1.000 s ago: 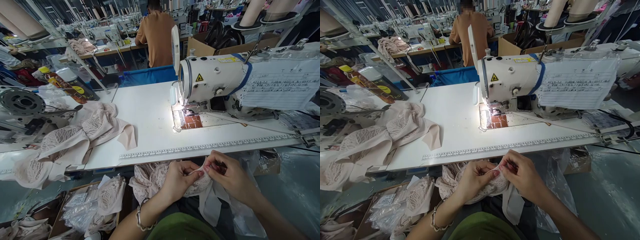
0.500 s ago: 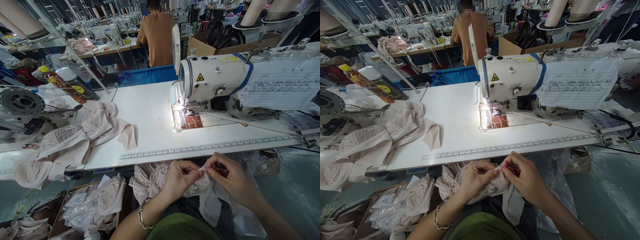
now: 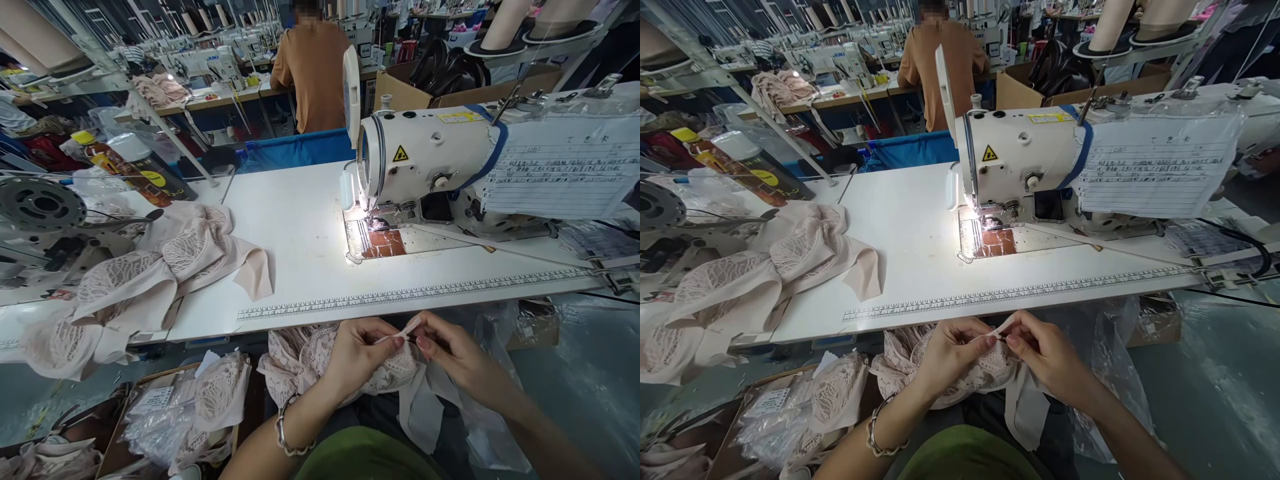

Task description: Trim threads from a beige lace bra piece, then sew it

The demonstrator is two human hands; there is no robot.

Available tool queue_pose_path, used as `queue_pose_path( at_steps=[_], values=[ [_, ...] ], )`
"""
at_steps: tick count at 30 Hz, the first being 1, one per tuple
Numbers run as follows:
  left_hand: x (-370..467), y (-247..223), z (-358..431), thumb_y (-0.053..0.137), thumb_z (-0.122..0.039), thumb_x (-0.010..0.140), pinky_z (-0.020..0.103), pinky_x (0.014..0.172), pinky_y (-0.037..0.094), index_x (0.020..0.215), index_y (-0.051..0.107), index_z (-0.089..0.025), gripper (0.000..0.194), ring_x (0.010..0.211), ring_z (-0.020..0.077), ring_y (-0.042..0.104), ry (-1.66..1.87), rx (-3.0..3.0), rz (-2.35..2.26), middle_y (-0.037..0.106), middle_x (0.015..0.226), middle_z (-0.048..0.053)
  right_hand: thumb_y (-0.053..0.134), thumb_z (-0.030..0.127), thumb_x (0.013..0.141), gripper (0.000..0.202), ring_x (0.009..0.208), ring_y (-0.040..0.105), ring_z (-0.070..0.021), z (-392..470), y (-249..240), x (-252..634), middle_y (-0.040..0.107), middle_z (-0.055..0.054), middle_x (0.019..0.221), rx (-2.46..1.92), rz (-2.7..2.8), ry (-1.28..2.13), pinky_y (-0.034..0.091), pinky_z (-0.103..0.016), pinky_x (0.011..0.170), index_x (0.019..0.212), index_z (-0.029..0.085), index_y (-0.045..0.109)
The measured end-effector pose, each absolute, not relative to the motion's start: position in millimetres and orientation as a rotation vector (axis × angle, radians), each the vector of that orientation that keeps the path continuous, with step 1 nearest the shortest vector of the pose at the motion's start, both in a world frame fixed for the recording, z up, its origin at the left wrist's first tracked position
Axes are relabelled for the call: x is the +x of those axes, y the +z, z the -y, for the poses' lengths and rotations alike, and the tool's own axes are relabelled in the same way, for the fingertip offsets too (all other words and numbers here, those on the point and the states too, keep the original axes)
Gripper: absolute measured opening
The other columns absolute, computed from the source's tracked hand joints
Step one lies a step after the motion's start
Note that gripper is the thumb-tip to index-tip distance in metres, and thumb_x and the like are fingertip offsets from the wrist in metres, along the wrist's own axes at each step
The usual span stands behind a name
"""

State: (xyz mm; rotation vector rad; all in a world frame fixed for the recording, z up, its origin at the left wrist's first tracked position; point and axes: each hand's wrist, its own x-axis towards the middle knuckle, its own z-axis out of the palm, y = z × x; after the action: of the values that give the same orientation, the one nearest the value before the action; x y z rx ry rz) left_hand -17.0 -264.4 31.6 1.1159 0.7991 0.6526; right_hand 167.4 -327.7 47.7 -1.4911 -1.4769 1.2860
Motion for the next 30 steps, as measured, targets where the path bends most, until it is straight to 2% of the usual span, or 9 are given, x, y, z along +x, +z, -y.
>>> queue_pose_path(
  at_steps=[6, 13, 19, 23, 25, 30],
  values=[
    [-17, 29, 265, 0.078, -0.037, 0.077, 0.023, 0.059, 0.046, 0.074, 0.08, -0.012, 0.026, 0.063, 0.015, 0.06, 0.695, 1.217, -0.808, 0.074, 0.071, 0.009, 0.048, 0.059, 0.1, 0.036, 0.061, 0.053, -0.0143, 326, 46, 162, 0.057, 0.001, 0.073, -1.426, 1.435, 1.317, 0.041, -0.025, 0.055, 0.097, 0.024, 0.056],
    [-19, 26, 268, 0.075, -0.03, 0.076, 0.023, 0.059, 0.046, 0.072, 0.079, -0.013, 0.018, 0.063, 0.0155, 0.061, 0.688, 1.267, -0.833, 0.075, 0.073, 0.009, 0.052, 0.061, 0.097, 0.039, 0.055, 0.049, -0.0135, 323, 46, 160, 0.056, 0.001, 0.065, -1.436, 1.402, 1.265, 0.038, -0.025, 0.05, 0.091, 0.023, 0.059],
    [-20, 29, 267, 0.077, -0.035, 0.077, 0.023, 0.058, 0.046, 0.074, 0.08, -0.013, 0.023, 0.064, 0.0159, 0.062, 0.683, 1.244, -0.838, 0.075, 0.073, 0.009, 0.057, 0.063, 0.094, 0.041, 0.053, 0.045, -0.0122, 324, 41, 159, 0.051, 0.004, 0.062, -1.437, 1.289, 1.272, 0.037, -0.024, 0.05, 0.091, 0.023, 0.057],
    [-21, 30, 267, 0.08, -0.042, 0.076, 0.023, 0.058, 0.047, 0.075, 0.08, -0.012, 0.03, 0.064, 0.0164, 0.063, 0.695, 1.211, -0.848, 0.076, 0.073, 0.01, 0.047, 0.069, 0.096, 0.048, 0.049, 0.035, -0.0114, 326, 36, 161, 0.04, 0.007, 0.057, -1.406, 1.208, 1.12, 0.031, -0.025, 0.047, 0.097, 0.022, 0.059],
    [-21, 30, 266, 0.081, -0.047, 0.075, 0.023, 0.058, 0.047, 0.076, 0.08, -0.012, 0.035, 0.064, 0.0163, 0.063, 0.687, 1.192, -0.867, 0.076, 0.073, 0.011, 0.043, 0.073, 0.095, 0.054, 0.048, 0.032, -0.0116, 326, 37, 162, 0.038, 0.006, 0.058, -1.391, 1.26, 1.079, 0.029, -0.026, 0.047, 0.094, 0.022, 0.06],
    [-21, 32, 267, 0.083, -0.053, 0.072, 0.022, 0.058, 0.047, 0.08, 0.077, -0.012, 0.042, 0.061, 0.0138, 0.062, 0.674, 1.111, -0.861, 0.074, 0.071, 0.008, 0.05, 0.064, 0.097, 0.047, 0.057, 0.042, -0.0128, 326, 39, 159, 0.046, 0.002, 0.067, -1.527, 1.339, 1.043, 0.036, -0.026, 0.054, 0.077, 0.022, 0.055]
  ],
)
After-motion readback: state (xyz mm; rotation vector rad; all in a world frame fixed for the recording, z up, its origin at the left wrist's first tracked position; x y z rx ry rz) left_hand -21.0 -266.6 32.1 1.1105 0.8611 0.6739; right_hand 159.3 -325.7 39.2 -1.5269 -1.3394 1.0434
